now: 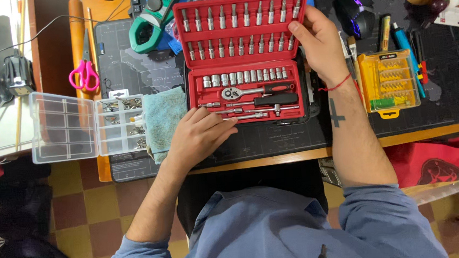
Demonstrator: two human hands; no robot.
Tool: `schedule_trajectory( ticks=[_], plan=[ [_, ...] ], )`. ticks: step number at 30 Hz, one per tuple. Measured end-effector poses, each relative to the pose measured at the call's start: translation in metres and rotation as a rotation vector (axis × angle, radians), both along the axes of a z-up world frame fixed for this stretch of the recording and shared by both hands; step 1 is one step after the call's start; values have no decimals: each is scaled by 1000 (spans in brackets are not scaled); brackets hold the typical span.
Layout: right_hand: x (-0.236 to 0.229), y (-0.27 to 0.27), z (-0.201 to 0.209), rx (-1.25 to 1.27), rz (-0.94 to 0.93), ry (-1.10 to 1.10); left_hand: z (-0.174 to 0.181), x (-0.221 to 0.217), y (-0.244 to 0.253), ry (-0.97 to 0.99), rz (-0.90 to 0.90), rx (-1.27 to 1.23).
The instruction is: The person opens a red socket wrench set case and rearranges several sockets and extensions into their molded slots. The person repeatedly picks up and places down individual sockets and extensions, aligning them within the case.
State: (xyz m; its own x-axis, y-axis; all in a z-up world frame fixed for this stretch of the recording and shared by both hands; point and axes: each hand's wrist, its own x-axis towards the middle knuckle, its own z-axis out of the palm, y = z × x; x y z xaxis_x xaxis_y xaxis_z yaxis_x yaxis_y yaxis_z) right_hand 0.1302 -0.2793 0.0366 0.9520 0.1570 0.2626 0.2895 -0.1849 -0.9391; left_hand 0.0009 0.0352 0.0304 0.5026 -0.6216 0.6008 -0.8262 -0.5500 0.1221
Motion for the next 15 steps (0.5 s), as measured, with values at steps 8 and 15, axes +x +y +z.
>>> schedule_trajectory(
  ticks=[8,15],
  plan=[
    [-4,-7,0,-17,116,-105,9,1,-2,147,-58,-136],
    [-2,-4,-2,21,74,-69,20,10,-3,204,-95,-162]
  ],
)
